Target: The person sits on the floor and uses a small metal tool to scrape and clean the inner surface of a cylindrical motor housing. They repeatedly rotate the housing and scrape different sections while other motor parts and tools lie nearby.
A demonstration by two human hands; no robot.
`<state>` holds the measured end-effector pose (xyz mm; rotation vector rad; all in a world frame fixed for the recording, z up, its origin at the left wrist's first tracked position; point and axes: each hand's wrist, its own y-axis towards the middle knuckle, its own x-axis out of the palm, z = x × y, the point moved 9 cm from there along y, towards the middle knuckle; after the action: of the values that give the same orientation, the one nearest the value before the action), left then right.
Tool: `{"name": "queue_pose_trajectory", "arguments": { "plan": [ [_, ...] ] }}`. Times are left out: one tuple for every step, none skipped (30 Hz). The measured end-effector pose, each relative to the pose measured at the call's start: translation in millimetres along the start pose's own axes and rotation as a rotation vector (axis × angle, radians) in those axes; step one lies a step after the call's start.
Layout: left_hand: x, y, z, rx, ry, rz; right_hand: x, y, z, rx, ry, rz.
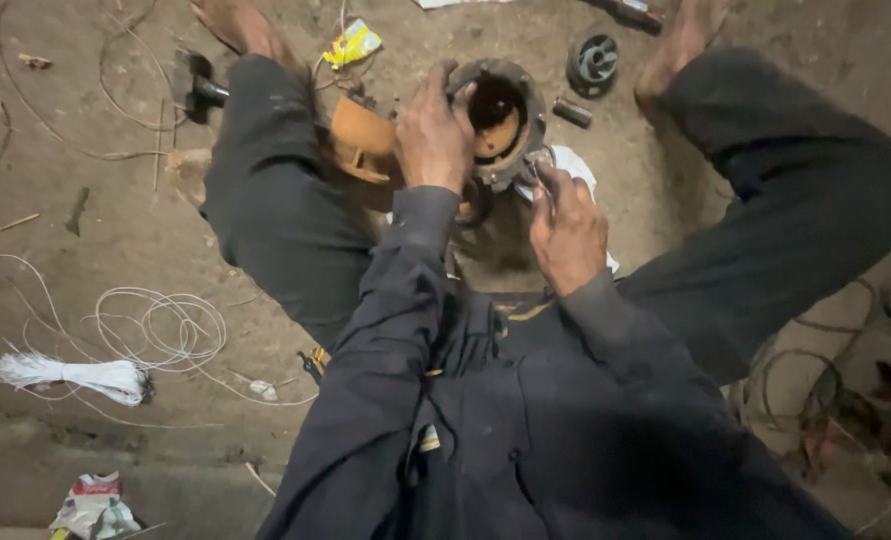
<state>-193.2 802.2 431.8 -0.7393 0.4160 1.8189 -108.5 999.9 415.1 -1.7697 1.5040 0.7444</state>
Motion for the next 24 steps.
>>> {"name": "queue_pose_trajectory", "arguments": {
  "plan": [
    [0,0,0,0.001,-0.006,-0.001,-2,0,-2,-0.026,0.009,0.019],
    [1,0,0,0.000,-0.013,-0.008,-3,0,-3,-0.045,0.017,0.035],
    [2,0,-1,-0.007,-0.017,-0.023,-4,0,-4,-0.058,0.025,0.046],
    [1,-1,1,0.013,-0.021,-0.008,-3,-1,-2,-0.039,0.004,0.030],
    [-1,0,3,0.039,-0.024,0.015,-2,-1,-1,-0.028,-0.013,0.021],
    [-4,-1,6,0.069,-0.031,0.044,-1,-2,0,-0.024,-0.033,0.015],
    [-4,0,5,0.059,-0.023,0.036,-2,-2,-2,-0.046,-0.024,0.031],
    [-3,0,3,0.045,-0.015,0.024,-3,-3,-3,-0.065,-0.017,0.043],
    [-1,-1,1,0.029,-0.006,0.004,-3,-3,-4,-0.077,-0.009,0.051],
    [1,-1,0,0.017,0.000,-0.010,-1,-3,-1,-0.046,-0.018,0.033],
    [2,-1,-1,0.009,0.007,-0.018,0,-3,2,-0.019,-0.024,0.020],
    [3,-1,-1,0.004,0.013,-0.018,1,-2,3,-0.002,-0.028,0.010],
    [3,-1,-2,-0.003,0.022,-0.015,1,-2,2,-0.018,-0.019,0.021],
    [3,-1,-3,-0.012,0.030,-0.017,0,-1,1,-0.028,-0.013,0.030],
    [4,-1,-4,-0.021,0.038,-0.024,0,-1,0,-0.035,-0.008,0.038],
    [3,-1,-1,0.008,0.019,-0.011,0,0,1,-0.025,-0.016,0.037],
    [1,-1,3,0.039,0.002,0.004,0,0,2,-0.016,-0.021,0.036],
    [-1,-1,5,0.073,-0.015,0.027,0,0,2,-0.015,-0.025,0.040],
    [1,-1,1,0.037,0.010,0.006,0,1,1,-0.021,-0.022,0.044],
    [3,-1,-3,-0.002,0.033,-0.018,0,1,1,-0.024,-0.023,0.046],
    [7,-1,-7,-0.043,0.056,-0.052,0,1,1,-0.019,-0.026,0.045],
    [6,-1,-6,-0.033,0.032,-0.044,0,2,0,-0.028,-0.029,0.046],
    [6,-1,-5,-0.022,0.011,-0.034,0,2,-1,-0.040,-0.031,0.049],
    [3,0,-3,-0.009,-0.010,-0.015,0,2,-3,-0.060,-0.029,0.052]
  ]
}}
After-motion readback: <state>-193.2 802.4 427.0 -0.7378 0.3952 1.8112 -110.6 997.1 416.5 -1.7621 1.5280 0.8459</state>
